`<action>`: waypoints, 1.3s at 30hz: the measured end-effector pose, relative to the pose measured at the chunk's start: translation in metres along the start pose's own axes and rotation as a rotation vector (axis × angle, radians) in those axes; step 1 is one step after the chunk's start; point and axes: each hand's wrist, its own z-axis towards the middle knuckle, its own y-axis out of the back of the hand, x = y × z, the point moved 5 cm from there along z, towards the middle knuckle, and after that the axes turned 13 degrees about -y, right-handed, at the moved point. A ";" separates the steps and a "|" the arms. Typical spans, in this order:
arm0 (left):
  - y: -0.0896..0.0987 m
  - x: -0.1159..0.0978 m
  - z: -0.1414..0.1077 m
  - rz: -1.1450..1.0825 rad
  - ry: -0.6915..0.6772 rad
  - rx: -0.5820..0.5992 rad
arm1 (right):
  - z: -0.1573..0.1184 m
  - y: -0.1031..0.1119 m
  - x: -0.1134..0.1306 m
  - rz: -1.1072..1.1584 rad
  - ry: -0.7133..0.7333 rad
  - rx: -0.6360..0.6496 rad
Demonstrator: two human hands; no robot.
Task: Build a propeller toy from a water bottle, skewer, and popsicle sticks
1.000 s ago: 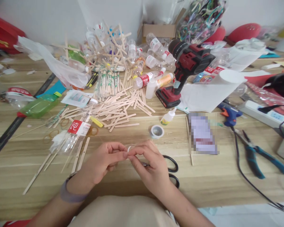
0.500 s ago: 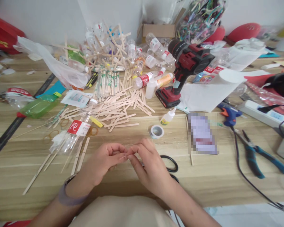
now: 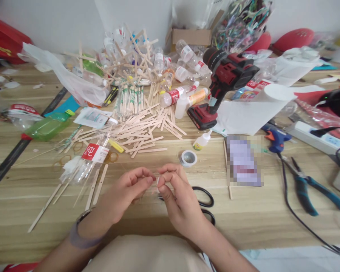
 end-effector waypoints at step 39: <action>-0.008 -0.030 -0.018 0.978 -0.588 -0.202 | 0.003 -0.006 0.012 -0.733 0.274 -0.238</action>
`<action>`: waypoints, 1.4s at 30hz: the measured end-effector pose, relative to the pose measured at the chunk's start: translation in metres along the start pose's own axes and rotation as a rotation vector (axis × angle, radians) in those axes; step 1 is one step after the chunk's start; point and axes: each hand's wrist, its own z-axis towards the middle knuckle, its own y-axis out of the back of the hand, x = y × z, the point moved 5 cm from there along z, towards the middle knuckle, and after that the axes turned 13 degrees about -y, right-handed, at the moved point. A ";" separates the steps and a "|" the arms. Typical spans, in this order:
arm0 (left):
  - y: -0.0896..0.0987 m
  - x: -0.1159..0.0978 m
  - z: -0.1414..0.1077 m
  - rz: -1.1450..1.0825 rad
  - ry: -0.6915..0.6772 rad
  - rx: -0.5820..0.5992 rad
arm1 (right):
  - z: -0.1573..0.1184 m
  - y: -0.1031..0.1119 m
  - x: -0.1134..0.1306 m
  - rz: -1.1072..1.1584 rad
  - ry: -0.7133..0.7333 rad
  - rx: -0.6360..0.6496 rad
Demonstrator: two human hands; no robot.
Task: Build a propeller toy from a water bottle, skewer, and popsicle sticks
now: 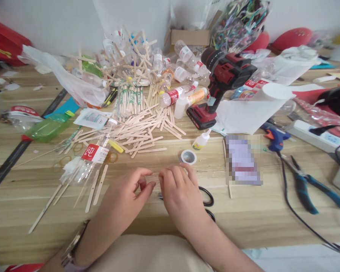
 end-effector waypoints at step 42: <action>-0.007 0.002 0.013 -0.356 0.141 0.007 | -0.003 0.004 0.000 0.111 -0.074 -0.152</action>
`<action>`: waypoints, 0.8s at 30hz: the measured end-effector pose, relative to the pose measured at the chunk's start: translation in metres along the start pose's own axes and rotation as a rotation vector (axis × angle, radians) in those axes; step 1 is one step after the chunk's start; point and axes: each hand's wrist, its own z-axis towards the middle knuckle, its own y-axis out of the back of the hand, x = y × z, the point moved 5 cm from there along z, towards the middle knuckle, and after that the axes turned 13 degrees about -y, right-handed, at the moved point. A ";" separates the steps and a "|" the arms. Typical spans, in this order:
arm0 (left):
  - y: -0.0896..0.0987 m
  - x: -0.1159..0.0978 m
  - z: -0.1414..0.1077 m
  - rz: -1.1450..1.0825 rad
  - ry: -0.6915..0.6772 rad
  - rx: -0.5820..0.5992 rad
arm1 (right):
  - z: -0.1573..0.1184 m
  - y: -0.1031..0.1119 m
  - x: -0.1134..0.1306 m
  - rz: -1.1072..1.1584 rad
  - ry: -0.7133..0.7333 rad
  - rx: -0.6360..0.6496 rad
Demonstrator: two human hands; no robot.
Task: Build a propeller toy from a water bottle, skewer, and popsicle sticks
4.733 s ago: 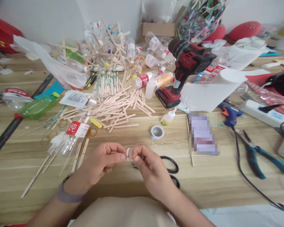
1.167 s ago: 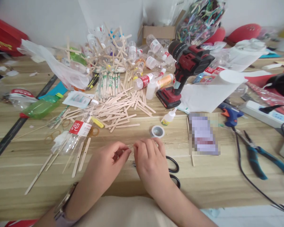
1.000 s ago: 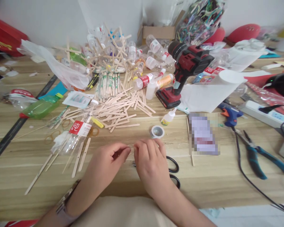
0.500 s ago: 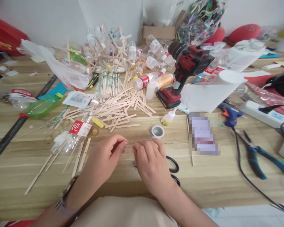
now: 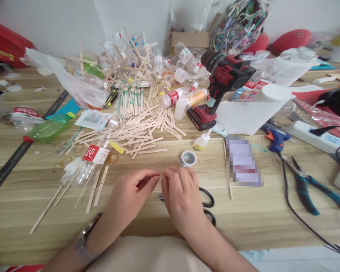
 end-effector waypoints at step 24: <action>0.001 -0.021 -0.006 0.484 -0.493 -0.057 | 0.004 -0.006 -0.021 0.525 -0.533 0.482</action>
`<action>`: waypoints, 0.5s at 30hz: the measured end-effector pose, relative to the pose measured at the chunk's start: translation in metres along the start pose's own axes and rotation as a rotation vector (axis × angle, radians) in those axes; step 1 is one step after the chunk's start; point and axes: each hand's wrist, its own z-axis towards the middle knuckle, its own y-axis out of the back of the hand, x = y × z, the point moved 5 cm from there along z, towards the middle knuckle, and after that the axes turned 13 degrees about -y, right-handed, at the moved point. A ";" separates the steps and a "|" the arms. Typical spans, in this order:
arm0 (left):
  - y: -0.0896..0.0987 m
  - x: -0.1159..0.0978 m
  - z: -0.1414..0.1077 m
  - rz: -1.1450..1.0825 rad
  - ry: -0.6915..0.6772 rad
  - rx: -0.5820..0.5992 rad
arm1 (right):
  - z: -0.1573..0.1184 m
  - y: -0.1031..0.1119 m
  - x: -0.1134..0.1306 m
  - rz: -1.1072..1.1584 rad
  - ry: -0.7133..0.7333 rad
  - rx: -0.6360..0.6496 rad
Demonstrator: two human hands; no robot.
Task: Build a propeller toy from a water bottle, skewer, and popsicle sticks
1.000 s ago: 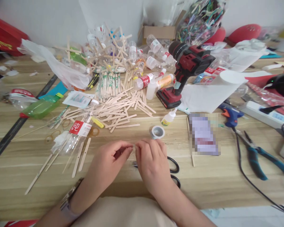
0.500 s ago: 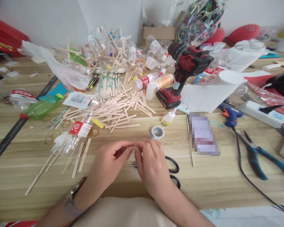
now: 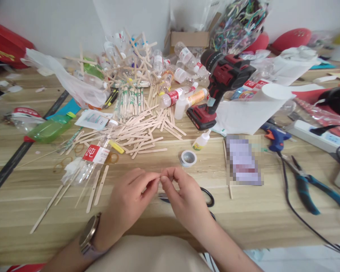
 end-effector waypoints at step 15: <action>-0.009 0.016 -0.003 -0.478 0.442 0.077 | -0.010 -0.003 0.012 -0.221 0.304 -0.229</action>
